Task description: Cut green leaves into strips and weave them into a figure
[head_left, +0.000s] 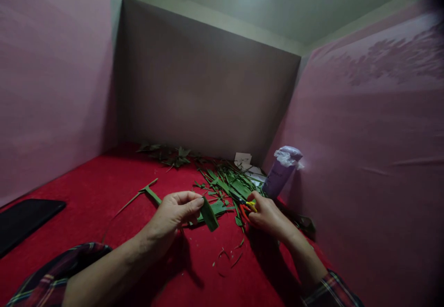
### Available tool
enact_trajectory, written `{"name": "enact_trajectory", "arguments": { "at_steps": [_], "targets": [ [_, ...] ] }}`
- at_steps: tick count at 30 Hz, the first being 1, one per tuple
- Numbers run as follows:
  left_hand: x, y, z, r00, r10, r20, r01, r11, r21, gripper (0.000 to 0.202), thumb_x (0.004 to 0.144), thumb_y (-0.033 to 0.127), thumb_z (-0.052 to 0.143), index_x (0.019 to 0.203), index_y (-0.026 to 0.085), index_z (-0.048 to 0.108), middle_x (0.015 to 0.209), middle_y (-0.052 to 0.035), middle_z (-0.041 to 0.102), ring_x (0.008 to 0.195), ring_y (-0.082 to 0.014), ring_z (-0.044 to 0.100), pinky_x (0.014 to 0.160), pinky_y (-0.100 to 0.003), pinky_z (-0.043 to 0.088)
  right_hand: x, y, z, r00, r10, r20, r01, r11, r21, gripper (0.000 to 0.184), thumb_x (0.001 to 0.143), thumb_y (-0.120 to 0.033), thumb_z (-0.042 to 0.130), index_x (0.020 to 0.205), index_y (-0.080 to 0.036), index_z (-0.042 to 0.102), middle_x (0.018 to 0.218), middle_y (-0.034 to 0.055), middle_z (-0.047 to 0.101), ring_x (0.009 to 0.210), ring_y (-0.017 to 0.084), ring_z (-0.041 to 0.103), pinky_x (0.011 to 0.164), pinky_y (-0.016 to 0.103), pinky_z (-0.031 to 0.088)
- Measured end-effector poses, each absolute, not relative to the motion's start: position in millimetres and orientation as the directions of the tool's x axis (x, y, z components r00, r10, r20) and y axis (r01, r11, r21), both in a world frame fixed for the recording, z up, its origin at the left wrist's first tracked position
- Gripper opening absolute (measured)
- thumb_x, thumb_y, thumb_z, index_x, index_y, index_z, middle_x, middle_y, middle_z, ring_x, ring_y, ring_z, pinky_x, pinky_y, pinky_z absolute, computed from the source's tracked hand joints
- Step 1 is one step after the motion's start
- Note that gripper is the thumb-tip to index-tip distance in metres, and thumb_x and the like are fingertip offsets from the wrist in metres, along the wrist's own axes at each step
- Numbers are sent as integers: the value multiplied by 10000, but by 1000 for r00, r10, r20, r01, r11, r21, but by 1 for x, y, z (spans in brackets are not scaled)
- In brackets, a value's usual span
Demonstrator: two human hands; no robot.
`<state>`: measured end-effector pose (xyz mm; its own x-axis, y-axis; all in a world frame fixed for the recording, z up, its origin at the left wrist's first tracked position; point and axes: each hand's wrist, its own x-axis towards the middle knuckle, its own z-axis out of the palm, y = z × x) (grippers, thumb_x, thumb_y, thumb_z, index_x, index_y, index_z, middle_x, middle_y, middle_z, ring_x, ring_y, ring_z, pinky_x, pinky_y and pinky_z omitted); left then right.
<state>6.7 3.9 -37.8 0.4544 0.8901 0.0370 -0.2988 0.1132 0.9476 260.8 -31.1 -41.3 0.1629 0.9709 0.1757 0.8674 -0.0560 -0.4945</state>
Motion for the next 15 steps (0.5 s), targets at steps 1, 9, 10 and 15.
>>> {"name": "enact_trajectory", "arguments": {
  "at_steps": [1,9,10,15],
  "targets": [
    [7,4,-38,449,893,37,-304,113,946,284,591,391,735,629,134,621,493,23,542,431,-67,420,448,-193,335,263,-33,-38,158,972,173,847,-44,-529,264,649,-50,499,874,-188,517,555,-48,483,510,119,430,486,225,275],
    [6,-1,-33,457,886,85,-296,61,953,247,599,374,729,649,149,637,553,9,589,480,-85,463,486,-208,359,244,-52,-10,-2,983,182,394,168,-904,445,658,-195,652,1082,-200,518,632,-81,414,488,76,385,464,209,306],
    [6,-1,-32,458,883,99,-288,42,957,235,611,366,723,650,150,640,558,8,593,492,-87,469,502,-211,366,237,-55,-8,-38,986,162,327,165,-931,479,636,-146,656,1087,-225,515,674,-76,442,501,71,397,470,203,315],
    [2,-2,-25,427,889,166,-239,-66,969,167,655,313,698,658,151,655,578,9,601,537,-93,482,556,-210,371,205,-64,-13,-137,975,173,198,198,-960,381,599,-71,673,921,-233,551,590,-100,448,479,61,368,453,179,293]
  ]
}}
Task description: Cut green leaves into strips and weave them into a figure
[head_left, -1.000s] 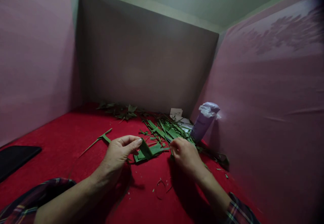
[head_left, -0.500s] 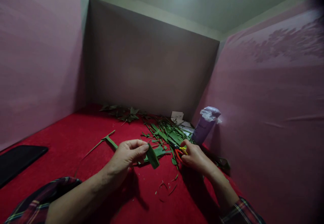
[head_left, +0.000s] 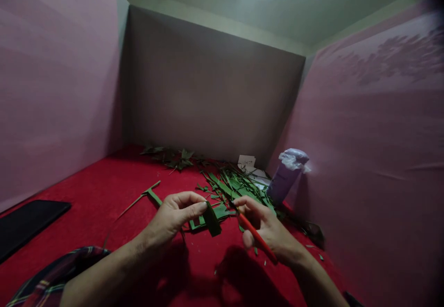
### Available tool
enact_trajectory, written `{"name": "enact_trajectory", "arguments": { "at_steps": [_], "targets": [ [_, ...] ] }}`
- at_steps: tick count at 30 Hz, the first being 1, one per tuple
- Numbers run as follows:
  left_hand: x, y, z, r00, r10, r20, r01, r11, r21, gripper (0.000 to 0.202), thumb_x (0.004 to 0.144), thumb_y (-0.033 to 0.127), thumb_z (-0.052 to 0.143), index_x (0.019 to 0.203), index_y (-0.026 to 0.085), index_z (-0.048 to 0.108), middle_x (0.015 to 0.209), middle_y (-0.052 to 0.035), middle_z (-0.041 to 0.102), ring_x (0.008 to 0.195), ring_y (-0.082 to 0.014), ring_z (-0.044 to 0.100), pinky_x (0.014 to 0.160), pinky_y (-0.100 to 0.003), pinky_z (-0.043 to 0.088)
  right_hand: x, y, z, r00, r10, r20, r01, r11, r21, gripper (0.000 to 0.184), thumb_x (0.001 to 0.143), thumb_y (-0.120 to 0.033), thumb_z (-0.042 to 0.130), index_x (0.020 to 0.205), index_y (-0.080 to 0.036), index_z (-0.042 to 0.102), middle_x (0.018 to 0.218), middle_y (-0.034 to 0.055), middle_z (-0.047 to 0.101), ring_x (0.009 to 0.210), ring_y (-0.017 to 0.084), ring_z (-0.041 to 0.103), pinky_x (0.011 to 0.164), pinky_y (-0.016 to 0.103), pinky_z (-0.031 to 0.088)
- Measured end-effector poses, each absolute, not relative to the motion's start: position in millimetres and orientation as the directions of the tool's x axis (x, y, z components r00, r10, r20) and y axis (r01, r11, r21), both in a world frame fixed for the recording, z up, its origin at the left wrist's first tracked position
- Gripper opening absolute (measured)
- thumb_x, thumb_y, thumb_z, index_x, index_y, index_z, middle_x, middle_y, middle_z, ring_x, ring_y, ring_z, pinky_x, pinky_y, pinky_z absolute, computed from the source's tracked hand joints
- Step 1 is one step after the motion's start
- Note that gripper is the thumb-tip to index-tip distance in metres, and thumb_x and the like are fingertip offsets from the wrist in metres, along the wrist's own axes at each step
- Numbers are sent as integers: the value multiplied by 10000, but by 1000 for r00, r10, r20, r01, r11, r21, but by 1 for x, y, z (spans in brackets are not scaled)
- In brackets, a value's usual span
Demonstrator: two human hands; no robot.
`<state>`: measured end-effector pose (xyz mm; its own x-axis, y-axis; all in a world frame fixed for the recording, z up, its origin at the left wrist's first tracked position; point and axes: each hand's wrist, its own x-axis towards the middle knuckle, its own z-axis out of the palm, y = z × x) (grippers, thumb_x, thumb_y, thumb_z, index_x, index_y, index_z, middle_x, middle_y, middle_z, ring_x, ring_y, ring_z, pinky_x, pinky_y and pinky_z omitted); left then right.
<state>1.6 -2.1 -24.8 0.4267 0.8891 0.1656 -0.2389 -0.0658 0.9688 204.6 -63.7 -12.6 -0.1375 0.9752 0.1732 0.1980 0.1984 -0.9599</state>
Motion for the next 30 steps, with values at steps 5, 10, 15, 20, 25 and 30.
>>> {"name": "enact_trajectory", "arguments": {
  "at_steps": [5,10,15,20,25,30],
  "targets": [
    [4,-3,-25,461,872,165,-196,-82,977,151,670,307,679,668,157,660,563,18,579,529,-94,465,550,-213,358,178,-59,-30,-20,960,278,38,279,-960,323,617,-216,742,855,-213,523,705,-25,618,626,133,561,591,244,431],
    [11,-9,-29,501,854,142,-163,-69,984,160,669,300,673,648,142,659,558,12,553,546,-101,453,555,-217,352,165,-60,-37,107,955,278,-30,282,-959,402,547,-198,790,848,-213,524,675,-35,603,589,119,559,526,206,433],
    [13,-13,-32,490,863,119,-182,-32,983,171,664,313,684,638,148,649,591,0,579,571,-112,473,573,-224,372,164,-64,-34,142,948,284,-73,296,-952,370,572,-262,768,833,-211,511,625,-43,570,534,105,517,485,206,432],
    [17,-16,-35,473,879,59,-287,91,953,172,620,270,729,727,156,659,667,-8,626,593,-109,502,598,-223,393,163,-65,-33,227,937,267,-124,300,-946,395,577,-265,760,859,-214,488,636,-38,559,553,110,515,506,220,451],
    [21,-19,-40,475,879,31,-325,142,935,170,627,289,731,685,151,650,637,-16,623,603,-122,526,609,-242,406,158,-65,-36,230,935,269,-134,304,-943,395,573,-308,768,847,-224,495,625,-41,540,549,118,515,499,227,451],
    [21,-20,-39,453,891,30,-333,138,933,165,639,290,722,691,146,661,614,-14,620,598,-125,534,617,-253,415,156,-66,-38,224,940,258,-96,284,-954,406,563,-352,772,837,-221,503,618,-36,541,545,127,518,501,235,444]
  ]
}}
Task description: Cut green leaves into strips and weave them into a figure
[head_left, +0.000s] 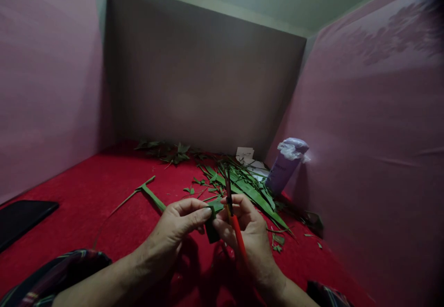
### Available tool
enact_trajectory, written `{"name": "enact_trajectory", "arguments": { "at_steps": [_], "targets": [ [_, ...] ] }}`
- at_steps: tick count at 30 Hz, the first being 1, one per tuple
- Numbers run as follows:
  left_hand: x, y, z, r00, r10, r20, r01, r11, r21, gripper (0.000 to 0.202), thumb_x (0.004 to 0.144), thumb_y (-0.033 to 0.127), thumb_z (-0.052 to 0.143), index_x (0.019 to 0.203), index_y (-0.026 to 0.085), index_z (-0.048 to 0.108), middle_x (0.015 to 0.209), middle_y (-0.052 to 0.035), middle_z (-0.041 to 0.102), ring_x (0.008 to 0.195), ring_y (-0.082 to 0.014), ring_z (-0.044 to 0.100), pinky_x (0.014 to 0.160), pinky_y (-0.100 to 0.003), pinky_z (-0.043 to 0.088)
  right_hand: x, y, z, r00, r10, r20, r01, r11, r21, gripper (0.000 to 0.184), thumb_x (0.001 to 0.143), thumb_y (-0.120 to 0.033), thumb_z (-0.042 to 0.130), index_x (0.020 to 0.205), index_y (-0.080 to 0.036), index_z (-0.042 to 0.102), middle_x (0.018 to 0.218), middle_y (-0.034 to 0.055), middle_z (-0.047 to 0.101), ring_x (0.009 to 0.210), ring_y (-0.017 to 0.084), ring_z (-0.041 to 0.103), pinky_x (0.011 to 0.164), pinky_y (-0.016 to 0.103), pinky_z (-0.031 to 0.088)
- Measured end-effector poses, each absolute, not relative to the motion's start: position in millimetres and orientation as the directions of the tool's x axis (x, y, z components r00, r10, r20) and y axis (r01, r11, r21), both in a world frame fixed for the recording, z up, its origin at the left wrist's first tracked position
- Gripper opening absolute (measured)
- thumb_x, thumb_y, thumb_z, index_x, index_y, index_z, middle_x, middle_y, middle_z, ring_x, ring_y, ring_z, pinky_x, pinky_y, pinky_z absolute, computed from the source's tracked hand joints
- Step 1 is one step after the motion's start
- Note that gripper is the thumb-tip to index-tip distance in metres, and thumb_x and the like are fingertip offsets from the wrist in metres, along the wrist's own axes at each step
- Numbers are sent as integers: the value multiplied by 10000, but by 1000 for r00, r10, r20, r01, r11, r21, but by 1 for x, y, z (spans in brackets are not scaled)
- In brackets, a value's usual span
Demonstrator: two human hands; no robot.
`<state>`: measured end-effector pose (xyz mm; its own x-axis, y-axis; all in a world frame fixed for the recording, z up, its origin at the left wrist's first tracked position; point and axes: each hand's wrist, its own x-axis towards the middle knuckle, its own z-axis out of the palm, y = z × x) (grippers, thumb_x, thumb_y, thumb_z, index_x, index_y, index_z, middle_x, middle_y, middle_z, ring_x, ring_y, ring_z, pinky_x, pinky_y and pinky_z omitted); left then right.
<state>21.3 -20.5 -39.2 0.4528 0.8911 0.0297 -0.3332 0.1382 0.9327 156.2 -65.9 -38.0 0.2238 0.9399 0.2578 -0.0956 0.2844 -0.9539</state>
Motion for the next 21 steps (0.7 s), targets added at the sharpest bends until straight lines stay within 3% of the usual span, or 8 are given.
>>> {"name": "enact_trajectory", "arguments": {
  "at_steps": [5,9,14,21],
  "targets": [
    [16,-13,-32,417,909,24,-342,132,930,166,644,294,716,677,143,655,617,-15,638,578,-121,551,591,-239,423,161,-65,-41,131,949,286,-57,295,-954,408,611,-333,753,897,-228,483,671,-45,529,589,113,500,549,215,427],
    [8,-5,-25,359,931,70,-381,78,921,162,613,277,740,662,143,665,601,2,633,565,-107,546,583,-222,435,164,-66,-41,3,965,262,67,261,-963,421,646,-319,726,947,-243,441,729,-50,508,566,95,461,516,197,412],
    [2,-2,-17,320,943,92,-397,45,917,137,614,250,738,656,141,667,593,11,626,562,-93,535,586,-203,431,164,-67,-40,-82,987,136,179,149,-973,371,636,-370,704,829,-233,419,571,-85,396,451,92,398,400,201,379],
    [2,-2,-23,366,927,84,-346,51,937,150,629,268,726,656,137,658,586,-5,633,555,-118,550,591,-241,435,167,-67,-42,-57,958,280,464,273,-842,240,632,-193,677,757,-214,474,478,-104,287,465,85,262,418,201,215]
  ]
}}
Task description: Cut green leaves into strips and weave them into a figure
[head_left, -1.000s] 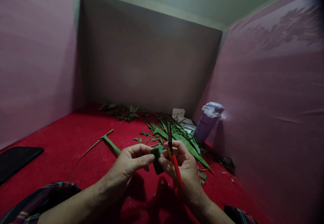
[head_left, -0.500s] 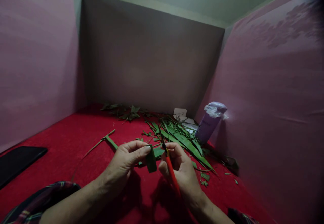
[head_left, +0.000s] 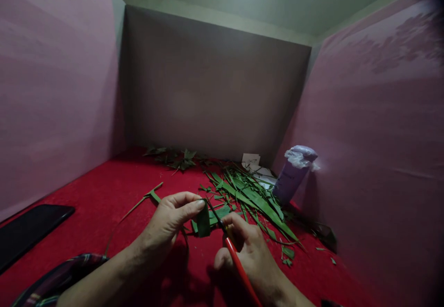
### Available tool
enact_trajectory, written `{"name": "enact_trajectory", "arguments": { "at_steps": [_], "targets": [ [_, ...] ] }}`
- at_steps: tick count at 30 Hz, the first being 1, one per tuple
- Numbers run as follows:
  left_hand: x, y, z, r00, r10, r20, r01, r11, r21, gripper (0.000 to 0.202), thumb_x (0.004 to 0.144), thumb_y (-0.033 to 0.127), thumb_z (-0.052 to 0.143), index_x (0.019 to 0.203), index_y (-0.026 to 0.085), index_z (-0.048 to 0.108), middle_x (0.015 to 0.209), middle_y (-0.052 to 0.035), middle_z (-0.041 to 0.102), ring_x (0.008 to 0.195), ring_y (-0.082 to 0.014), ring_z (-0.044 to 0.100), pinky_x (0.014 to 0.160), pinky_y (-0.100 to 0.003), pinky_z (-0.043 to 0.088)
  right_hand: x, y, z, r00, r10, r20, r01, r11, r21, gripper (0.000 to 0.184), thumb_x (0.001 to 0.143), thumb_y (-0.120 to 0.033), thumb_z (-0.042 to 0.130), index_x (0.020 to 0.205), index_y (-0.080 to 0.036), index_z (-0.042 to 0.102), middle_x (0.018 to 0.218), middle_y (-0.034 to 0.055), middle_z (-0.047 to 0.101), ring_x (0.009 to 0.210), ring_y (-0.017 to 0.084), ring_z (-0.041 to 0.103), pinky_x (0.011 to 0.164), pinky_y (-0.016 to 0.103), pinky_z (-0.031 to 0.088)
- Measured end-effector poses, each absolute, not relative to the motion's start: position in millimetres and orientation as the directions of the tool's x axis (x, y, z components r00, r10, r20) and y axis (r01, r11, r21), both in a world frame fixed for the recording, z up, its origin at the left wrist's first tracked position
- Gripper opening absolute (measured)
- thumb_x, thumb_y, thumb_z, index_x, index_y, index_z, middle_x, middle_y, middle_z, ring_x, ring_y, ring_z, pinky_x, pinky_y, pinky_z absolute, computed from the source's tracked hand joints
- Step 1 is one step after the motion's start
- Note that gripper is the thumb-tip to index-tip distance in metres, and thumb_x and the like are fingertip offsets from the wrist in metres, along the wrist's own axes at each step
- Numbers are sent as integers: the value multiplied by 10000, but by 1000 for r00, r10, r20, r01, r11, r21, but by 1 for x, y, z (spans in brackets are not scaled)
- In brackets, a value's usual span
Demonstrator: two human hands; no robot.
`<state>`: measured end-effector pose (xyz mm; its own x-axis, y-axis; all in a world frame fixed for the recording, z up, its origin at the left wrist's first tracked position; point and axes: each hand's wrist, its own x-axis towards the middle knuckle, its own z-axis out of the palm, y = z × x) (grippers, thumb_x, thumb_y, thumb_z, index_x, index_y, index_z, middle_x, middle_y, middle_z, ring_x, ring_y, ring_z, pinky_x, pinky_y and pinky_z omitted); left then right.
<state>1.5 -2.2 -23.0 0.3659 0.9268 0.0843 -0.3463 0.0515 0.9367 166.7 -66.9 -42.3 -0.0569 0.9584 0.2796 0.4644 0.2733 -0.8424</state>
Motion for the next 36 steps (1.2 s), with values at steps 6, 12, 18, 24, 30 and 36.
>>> {"name": "enact_trajectory", "arguments": {
  "at_steps": [6,12,18,24,30,36],
  "targets": [
    [2,-6,-21,382,920,86,-305,37,952,165,644,273,712,687,125,652,631,-35,654,603,-154,577,617,-272,444,164,-69,-39,-25,930,366,594,309,-743,304,516,-83,698,725,-209,517,461,-120,225,462,79,208,425,204,180],
    [3,-3,-22,400,911,96,-326,44,944,180,629,280,720,683,121,656,623,-35,652,585,-156,577,603,-284,461,165,-69,-42,-10,898,440,634,346,-691,309,498,-151,746,728,-196,545,459,-123,233,441,75,221,412,194,196],
    [2,-3,-25,411,907,91,-341,60,938,172,640,279,712,678,123,649,606,-35,647,561,-160,574,581,-302,476,167,-67,-48,-33,856,516,674,400,-621,307,549,-241,755,781,-175,566,457,-118,282,423,76,258,412,190,241],
    [2,-2,-28,415,906,83,-350,75,934,170,647,275,712,682,116,660,617,-42,651,574,-152,580,592,-280,475,165,-67,-46,-40,802,597,720,437,-539,347,557,-375,762,754,-169,564,457,-112,286,411,75,271,398,187,251],
    [3,-2,-26,439,894,84,-366,93,926,164,654,274,710,677,118,667,611,-40,656,564,-148,583,575,-267,485,167,-67,-50,-41,793,608,736,436,-518,401,559,-457,752,770,-165,575,455,-109,293,407,79,282,397,190,257],
    [3,-3,-30,458,883,101,-397,101,912,132,681,257,693,689,127,668,604,-33,655,547,-140,589,575,-264,489,167,-66,-49,-40,766,642,756,443,-482,406,576,-477,740,767,-155,581,471,-105,283,403,77,285,401,191,260]
  ]
}}
